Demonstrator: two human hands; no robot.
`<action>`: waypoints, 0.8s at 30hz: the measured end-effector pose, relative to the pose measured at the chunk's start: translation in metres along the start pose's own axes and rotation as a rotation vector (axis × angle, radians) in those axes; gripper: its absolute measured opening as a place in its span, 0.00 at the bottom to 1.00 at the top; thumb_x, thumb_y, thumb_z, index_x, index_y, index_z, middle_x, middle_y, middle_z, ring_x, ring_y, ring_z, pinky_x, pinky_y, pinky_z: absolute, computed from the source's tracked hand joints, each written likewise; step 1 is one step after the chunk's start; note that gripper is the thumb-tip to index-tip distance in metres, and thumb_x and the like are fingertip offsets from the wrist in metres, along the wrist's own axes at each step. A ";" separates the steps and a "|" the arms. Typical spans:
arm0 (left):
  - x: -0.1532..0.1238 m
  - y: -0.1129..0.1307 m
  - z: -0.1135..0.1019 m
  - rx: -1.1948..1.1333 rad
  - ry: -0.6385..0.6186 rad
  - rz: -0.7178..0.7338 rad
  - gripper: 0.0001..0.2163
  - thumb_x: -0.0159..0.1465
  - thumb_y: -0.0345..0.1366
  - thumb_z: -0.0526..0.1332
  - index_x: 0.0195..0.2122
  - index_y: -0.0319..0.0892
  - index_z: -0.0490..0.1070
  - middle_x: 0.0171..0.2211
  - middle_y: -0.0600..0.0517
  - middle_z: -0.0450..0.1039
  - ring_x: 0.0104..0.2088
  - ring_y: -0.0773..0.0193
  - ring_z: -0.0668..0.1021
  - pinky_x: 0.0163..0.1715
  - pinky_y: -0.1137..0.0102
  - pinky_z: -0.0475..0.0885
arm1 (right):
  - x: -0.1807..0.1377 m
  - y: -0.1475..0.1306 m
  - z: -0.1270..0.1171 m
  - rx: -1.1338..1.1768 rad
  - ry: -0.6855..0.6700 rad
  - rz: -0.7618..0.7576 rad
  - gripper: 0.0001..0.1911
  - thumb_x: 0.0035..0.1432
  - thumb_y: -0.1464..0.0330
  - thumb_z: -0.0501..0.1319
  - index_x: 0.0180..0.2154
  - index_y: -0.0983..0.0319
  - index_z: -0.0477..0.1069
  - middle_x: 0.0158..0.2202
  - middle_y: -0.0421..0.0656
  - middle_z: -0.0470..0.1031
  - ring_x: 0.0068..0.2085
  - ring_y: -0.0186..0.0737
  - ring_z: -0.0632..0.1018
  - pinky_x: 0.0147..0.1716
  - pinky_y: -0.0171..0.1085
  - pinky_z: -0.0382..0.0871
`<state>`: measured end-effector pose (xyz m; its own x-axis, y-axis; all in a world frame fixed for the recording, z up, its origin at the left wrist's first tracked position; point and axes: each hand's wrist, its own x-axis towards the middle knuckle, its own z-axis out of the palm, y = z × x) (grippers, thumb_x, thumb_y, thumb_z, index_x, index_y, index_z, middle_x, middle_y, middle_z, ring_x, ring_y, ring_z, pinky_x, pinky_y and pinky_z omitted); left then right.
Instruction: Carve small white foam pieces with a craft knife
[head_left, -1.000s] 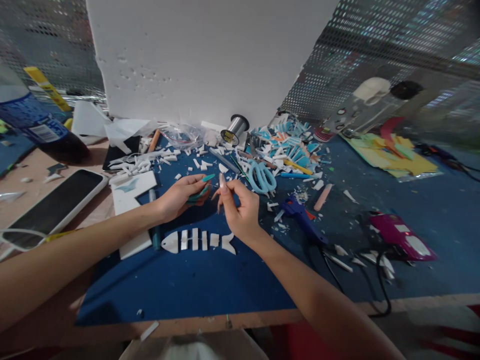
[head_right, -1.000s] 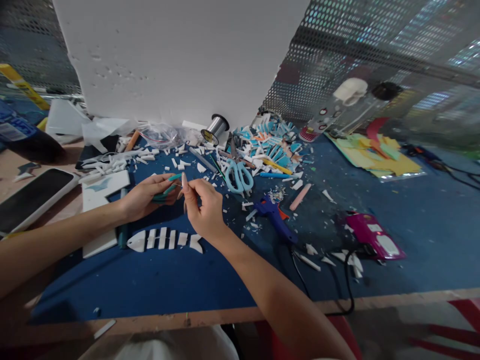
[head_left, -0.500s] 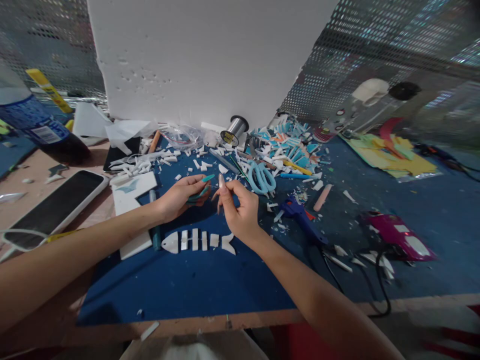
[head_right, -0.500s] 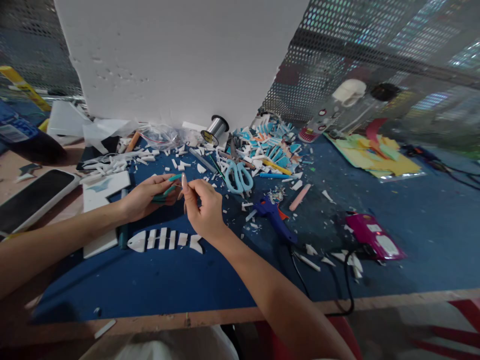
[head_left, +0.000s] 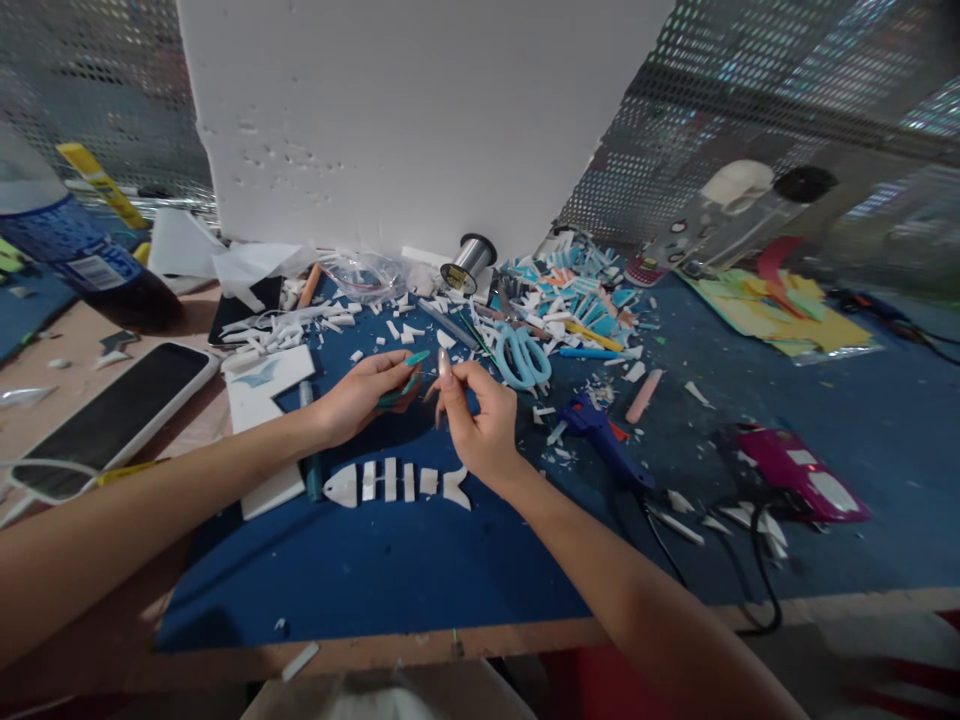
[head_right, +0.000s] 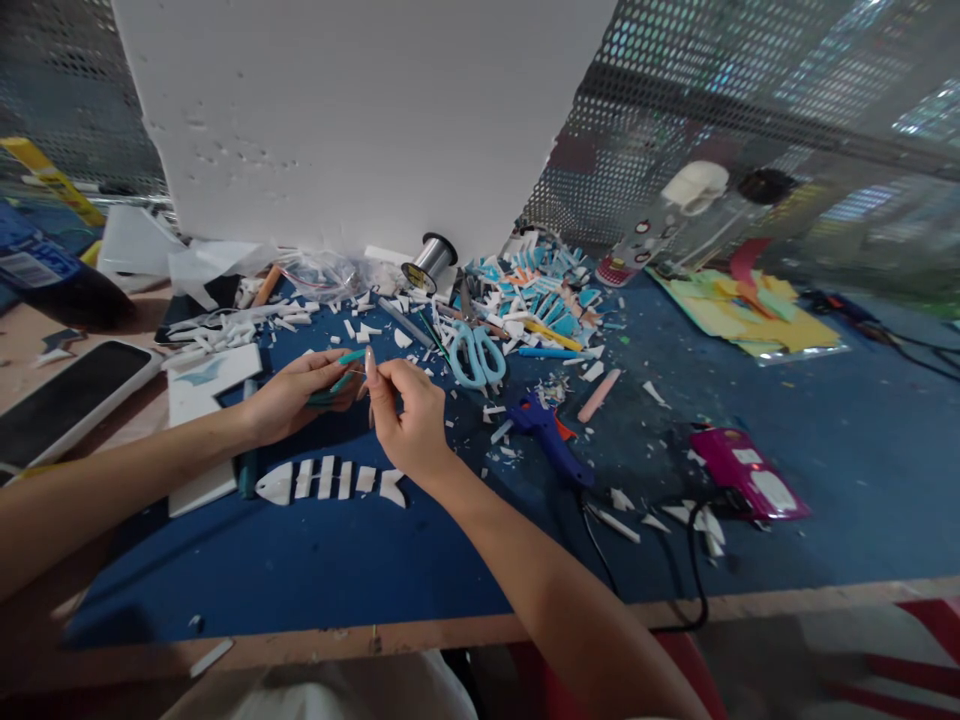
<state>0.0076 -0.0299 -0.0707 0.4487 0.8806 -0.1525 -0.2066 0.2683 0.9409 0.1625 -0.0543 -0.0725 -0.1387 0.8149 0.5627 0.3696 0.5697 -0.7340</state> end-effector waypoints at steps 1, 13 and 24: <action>0.000 0.000 0.000 0.001 0.003 -0.001 0.10 0.63 0.34 0.53 0.25 0.39 0.61 0.20 0.56 0.58 0.20 0.73 0.61 0.21 0.75 0.57 | 0.000 0.000 0.000 0.000 0.004 -0.003 0.13 0.63 0.69 0.51 0.25 0.59 0.61 0.19 0.37 0.64 0.23 0.33 0.68 0.26 0.35 0.62; 0.001 -0.003 -0.002 -0.002 -0.017 0.018 0.10 0.64 0.34 0.53 0.25 0.38 0.62 0.20 0.56 0.58 0.20 0.73 0.61 0.21 0.76 0.58 | -0.001 0.003 0.001 0.004 0.033 -0.049 0.13 0.63 0.70 0.52 0.25 0.60 0.63 0.19 0.37 0.64 0.22 0.31 0.68 0.24 0.32 0.62; -0.001 0.000 0.000 0.004 -0.006 0.013 0.10 0.64 0.34 0.53 0.25 0.38 0.62 0.20 0.56 0.58 0.20 0.73 0.61 0.21 0.76 0.58 | 0.000 0.000 0.000 0.003 0.015 -0.037 0.13 0.63 0.71 0.52 0.24 0.60 0.62 0.18 0.37 0.64 0.22 0.31 0.68 0.24 0.32 0.62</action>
<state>0.0074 -0.0306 -0.0704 0.4514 0.8816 -0.1382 -0.2087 0.2548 0.9442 0.1628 -0.0543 -0.0728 -0.1382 0.7915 0.5953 0.3619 0.5999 -0.7135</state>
